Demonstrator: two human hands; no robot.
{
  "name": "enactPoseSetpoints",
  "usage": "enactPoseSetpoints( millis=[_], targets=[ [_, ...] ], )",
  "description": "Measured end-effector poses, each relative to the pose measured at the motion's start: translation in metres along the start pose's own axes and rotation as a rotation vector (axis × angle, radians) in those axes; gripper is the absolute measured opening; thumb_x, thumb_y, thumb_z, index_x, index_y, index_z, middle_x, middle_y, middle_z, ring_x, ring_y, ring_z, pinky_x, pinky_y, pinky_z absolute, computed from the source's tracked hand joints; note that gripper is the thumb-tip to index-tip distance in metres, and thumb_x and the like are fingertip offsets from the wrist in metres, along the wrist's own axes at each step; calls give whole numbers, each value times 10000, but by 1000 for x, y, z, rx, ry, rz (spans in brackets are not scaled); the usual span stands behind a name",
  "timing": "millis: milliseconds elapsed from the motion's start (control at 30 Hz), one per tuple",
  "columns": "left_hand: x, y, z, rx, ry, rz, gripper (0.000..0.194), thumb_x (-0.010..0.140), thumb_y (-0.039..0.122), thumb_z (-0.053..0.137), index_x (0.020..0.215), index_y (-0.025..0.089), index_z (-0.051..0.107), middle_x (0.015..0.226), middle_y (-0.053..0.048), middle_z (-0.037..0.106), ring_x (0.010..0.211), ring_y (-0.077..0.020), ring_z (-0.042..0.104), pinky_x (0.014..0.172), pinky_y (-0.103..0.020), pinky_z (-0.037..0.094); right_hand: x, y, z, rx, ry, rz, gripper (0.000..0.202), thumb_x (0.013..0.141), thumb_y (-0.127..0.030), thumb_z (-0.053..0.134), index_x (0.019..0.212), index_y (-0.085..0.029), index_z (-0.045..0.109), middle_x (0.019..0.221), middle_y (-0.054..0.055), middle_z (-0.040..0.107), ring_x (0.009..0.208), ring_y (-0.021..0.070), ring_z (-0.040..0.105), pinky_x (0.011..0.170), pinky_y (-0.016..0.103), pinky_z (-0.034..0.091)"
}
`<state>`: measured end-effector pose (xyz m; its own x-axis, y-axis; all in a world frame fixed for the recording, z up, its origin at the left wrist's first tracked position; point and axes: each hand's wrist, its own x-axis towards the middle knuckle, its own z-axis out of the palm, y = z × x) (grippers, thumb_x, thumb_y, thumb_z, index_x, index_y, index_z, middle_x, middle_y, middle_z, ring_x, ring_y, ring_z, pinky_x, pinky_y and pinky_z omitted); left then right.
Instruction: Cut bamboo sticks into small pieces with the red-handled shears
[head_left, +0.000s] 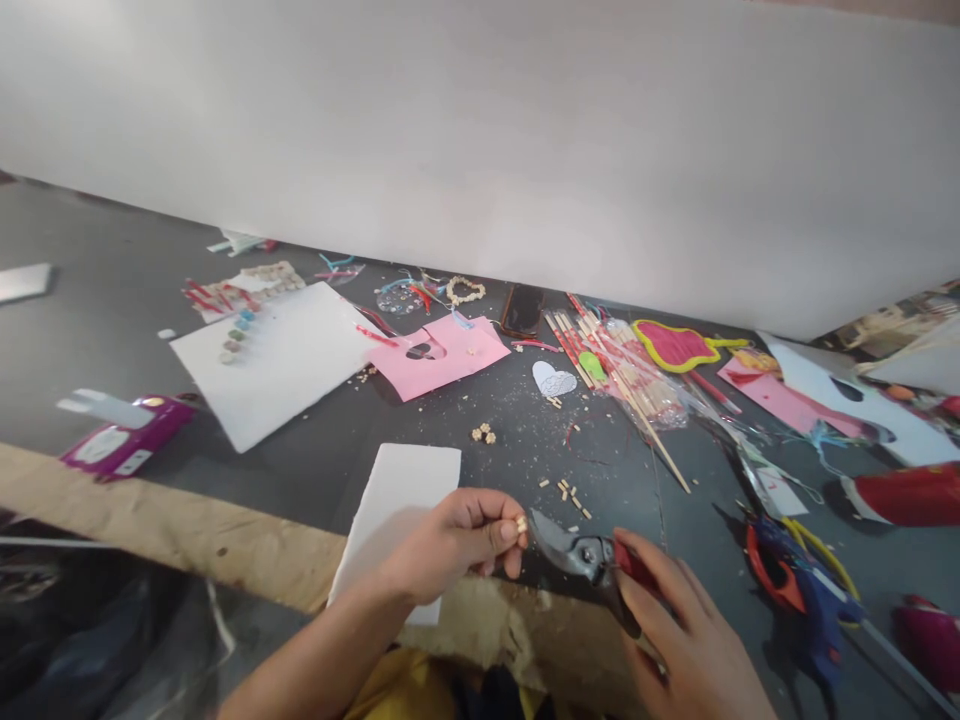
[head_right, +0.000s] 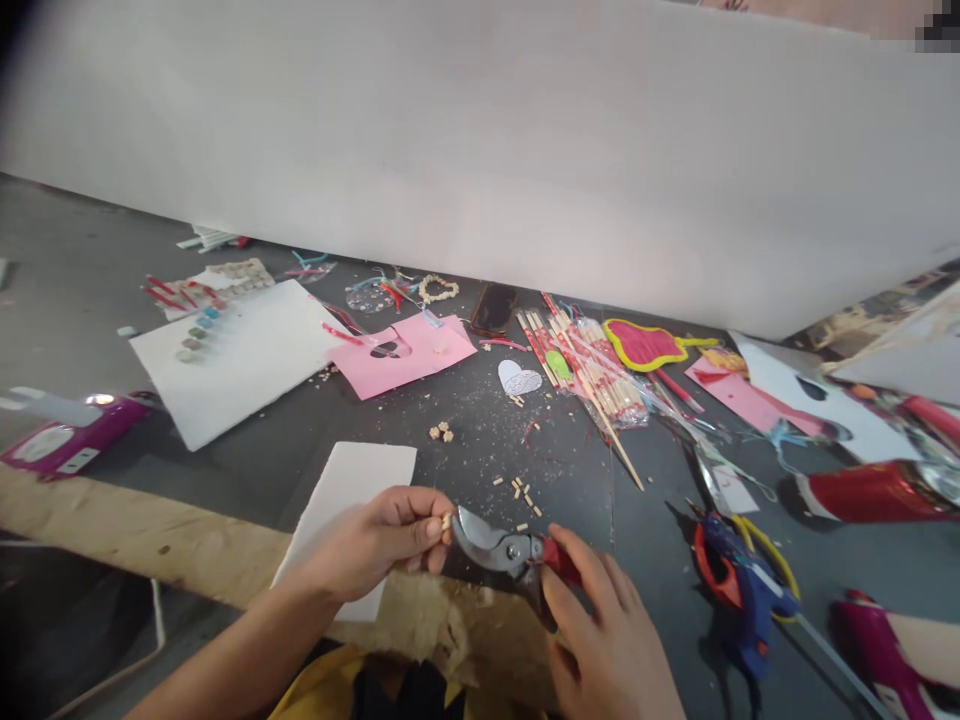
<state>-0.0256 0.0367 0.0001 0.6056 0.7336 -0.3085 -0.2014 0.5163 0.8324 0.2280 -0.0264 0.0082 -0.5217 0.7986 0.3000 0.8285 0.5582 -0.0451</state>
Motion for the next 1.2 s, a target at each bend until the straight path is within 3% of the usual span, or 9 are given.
enactPoseSetpoints(
  millis=[400,767,1000,1200],
  targets=[
    [2,1,1,14,-12,-49,353,723,463,650,708,118,579,553,1,577,418,-34,347,414,-169,215,-1,0,-3,5,-9,-4,383,656,-104,480,1007,-190,608,1266,131,486,1065,246,522,799,330,479],
    [2,1,-1,1,-49,-89,364,695,471,673,677,117,589,523,6,566,392,-32,335,396,-178,192,-3,3,-7,27,-103,7,390,651,-91,486,1003,-209,606,1329,126,413,1067,262,492,810,367,475],
    [3,-2,-2,-39,-47,-75,343,696,443,685,677,112,598,518,0,574,390,-32,350,394,-178,194,4,3,-7,-20,42,-65,288,702,-108,447,901,-205,633,1174,102,571,1015,218,513,812,307,437],
    [3,-6,-3,-84,-75,-79,325,702,424,684,683,111,601,495,0,571,365,-34,337,377,-180,188,4,4,-8,-23,33,-83,176,781,-160,456,803,-200,626,1129,88,624,959,205,560,839,321,430]
  ],
)
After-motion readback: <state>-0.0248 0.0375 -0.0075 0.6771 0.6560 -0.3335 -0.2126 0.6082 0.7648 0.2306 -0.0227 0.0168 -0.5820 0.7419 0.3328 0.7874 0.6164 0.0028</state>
